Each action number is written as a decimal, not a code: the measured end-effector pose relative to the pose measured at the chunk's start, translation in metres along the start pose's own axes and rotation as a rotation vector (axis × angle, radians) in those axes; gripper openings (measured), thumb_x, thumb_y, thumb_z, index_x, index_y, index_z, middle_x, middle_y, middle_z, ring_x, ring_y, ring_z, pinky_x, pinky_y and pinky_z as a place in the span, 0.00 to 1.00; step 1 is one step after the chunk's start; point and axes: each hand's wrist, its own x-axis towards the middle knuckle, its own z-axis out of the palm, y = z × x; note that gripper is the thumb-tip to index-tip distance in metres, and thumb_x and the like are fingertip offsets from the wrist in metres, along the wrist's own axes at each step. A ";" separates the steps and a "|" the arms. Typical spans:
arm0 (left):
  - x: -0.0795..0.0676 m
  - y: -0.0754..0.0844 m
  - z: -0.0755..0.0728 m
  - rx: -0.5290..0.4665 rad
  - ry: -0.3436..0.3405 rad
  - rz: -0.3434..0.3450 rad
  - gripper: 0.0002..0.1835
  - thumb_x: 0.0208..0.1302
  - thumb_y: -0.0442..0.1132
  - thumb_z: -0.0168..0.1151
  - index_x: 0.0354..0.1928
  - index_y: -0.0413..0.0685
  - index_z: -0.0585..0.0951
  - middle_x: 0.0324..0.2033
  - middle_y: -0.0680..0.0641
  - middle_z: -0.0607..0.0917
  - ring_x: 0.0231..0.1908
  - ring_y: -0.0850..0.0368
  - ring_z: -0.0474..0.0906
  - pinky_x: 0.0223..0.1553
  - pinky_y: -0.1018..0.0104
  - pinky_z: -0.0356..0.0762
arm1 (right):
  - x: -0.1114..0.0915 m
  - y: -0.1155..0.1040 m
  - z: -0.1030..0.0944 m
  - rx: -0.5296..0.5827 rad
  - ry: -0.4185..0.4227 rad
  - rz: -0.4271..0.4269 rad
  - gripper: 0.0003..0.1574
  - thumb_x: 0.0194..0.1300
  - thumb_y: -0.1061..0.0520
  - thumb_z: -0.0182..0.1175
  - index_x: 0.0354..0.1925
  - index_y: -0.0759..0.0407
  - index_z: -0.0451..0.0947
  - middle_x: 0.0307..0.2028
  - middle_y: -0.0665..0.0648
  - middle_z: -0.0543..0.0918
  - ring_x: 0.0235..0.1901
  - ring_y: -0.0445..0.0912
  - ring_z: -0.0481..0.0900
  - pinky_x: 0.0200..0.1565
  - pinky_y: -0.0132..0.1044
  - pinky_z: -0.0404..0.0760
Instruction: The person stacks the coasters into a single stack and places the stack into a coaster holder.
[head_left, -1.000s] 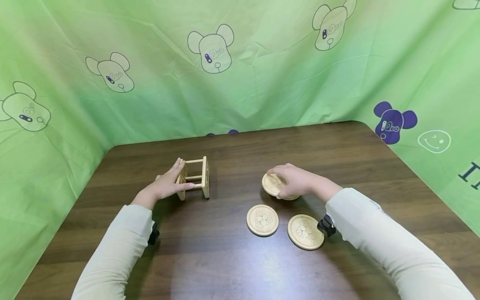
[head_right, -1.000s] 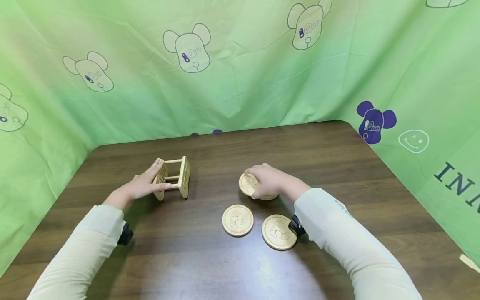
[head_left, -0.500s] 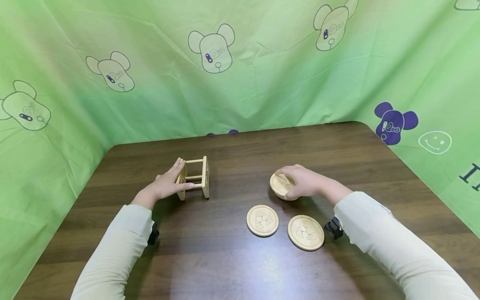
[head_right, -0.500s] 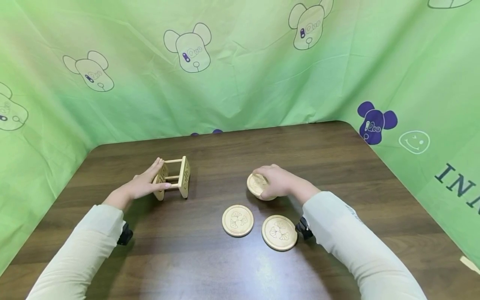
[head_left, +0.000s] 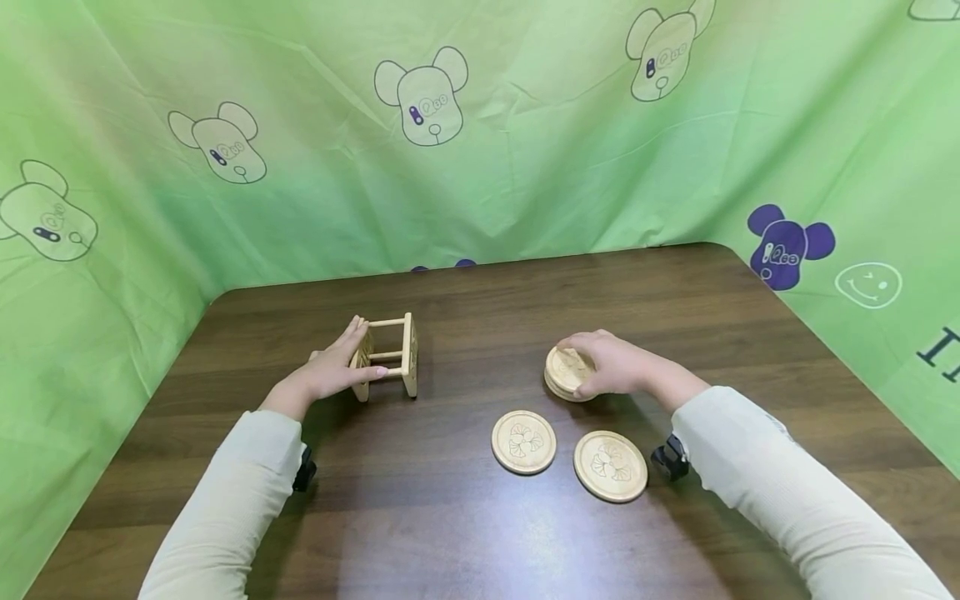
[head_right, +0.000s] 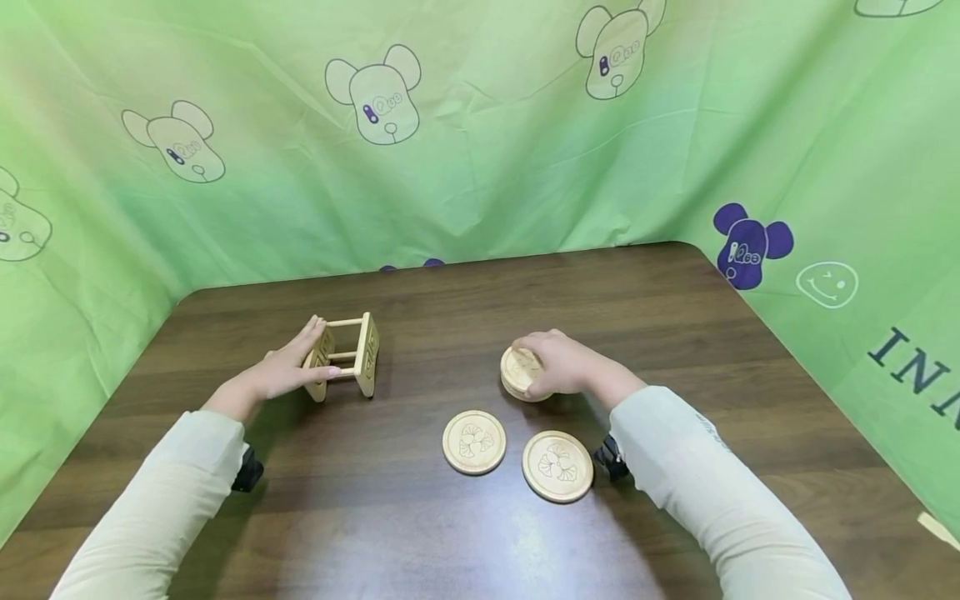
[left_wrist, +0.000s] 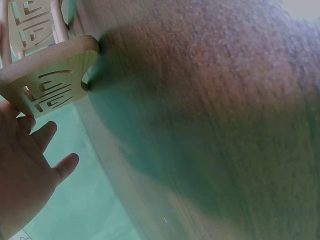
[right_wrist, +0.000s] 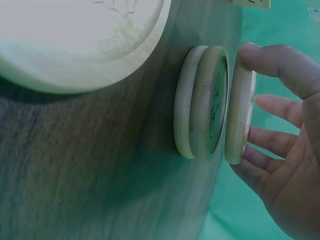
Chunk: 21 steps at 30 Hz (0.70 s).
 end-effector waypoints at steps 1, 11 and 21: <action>0.000 0.000 0.000 0.001 0.001 0.000 0.48 0.54 0.63 0.48 0.66 0.45 0.39 0.65 0.46 0.34 0.62 0.42 0.42 0.49 0.33 0.37 | 0.000 0.000 0.000 0.000 0.002 0.001 0.41 0.36 0.57 0.65 0.51 0.69 0.67 0.48 0.63 0.72 0.48 0.58 0.65 0.48 0.48 0.63; -0.001 0.001 0.000 -0.029 -0.001 -0.016 0.47 0.55 0.59 0.51 0.66 0.46 0.39 0.65 0.47 0.33 0.61 0.41 0.43 0.50 0.33 0.35 | -0.001 0.004 0.001 0.002 0.003 0.009 0.40 0.36 0.57 0.65 0.51 0.69 0.67 0.48 0.64 0.72 0.47 0.59 0.65 0.48 0.48 0.63; -0.001 0.000 0.000 -0.051 -0.012 -0.017 0.49 0.52 0.64 0.49 0.66 0.47 0.39 0.65 0.49 0.33 0.62 0.44 0.39 0.50 0.34 0.34 | 0.002 0.006 0.004 0.007 -0.003 0.011 0.39 0.36 0.57 0.65 0.50 0.69 0.68 0.47 0.64 0.73 0.47 0.60 0.65 0.47 0.49 0.63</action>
